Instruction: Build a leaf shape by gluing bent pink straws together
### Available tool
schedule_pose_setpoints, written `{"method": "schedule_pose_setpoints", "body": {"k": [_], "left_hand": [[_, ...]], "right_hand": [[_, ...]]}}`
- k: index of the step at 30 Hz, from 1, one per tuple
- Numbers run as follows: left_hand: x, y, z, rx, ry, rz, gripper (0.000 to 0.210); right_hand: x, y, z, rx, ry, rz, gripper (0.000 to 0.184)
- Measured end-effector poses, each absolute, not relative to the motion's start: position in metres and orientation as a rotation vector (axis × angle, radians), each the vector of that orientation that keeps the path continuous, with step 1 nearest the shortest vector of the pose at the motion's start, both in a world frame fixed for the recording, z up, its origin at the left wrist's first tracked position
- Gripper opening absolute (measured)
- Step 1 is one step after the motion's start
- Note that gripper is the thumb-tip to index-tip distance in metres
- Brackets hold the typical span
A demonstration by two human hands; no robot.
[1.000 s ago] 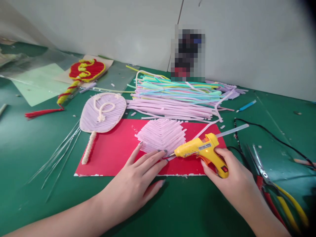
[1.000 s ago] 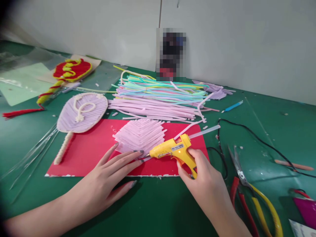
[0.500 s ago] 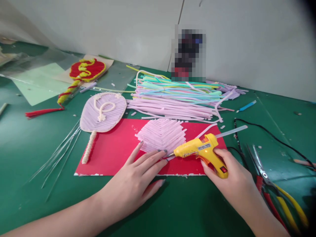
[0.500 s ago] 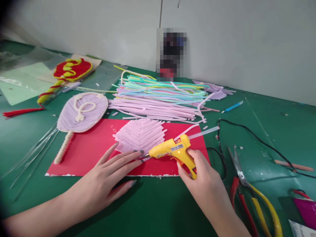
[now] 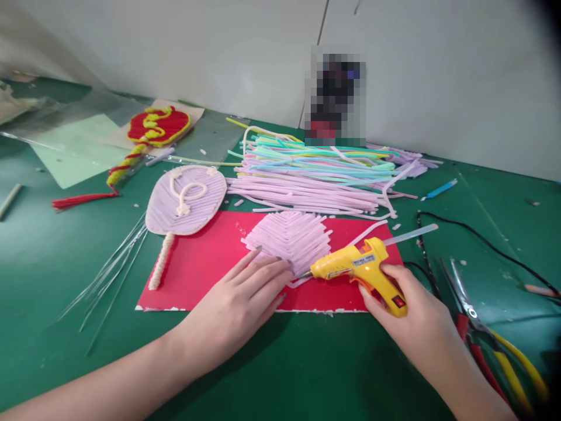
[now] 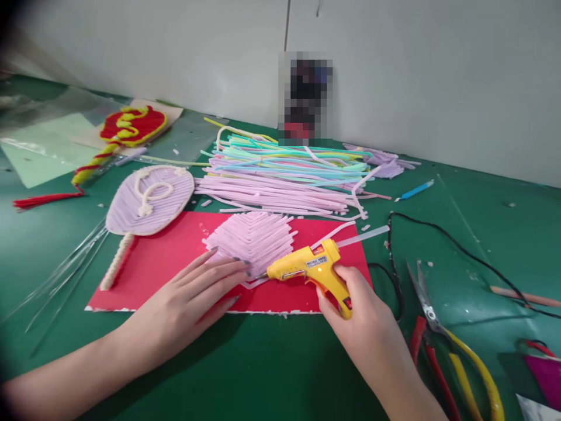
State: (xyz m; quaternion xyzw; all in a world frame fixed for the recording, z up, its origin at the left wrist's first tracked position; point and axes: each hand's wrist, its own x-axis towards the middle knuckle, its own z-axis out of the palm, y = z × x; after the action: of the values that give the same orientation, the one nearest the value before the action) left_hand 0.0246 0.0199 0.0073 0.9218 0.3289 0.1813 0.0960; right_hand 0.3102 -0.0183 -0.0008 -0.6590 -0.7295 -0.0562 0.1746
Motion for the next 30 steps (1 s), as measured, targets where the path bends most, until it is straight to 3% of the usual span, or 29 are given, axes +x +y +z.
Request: {"method": "schedule_pose_setpoints", "body": {"k": [10, 30], "left_hand": [[0.022, 0.039, 0.016, 2.958, 0.792, 0.511, 0.037], [0.020, 0.037, 0.007, 2.841, 0.821, 0.563, 0.034]], "right_hand": [[0.313, -0.016, 0.000, -1.899, -2.075, -0.083, 0.030], [0.318, -0.018, -0.004, -1.878, -2.096, -0.098, 0.032]]}}
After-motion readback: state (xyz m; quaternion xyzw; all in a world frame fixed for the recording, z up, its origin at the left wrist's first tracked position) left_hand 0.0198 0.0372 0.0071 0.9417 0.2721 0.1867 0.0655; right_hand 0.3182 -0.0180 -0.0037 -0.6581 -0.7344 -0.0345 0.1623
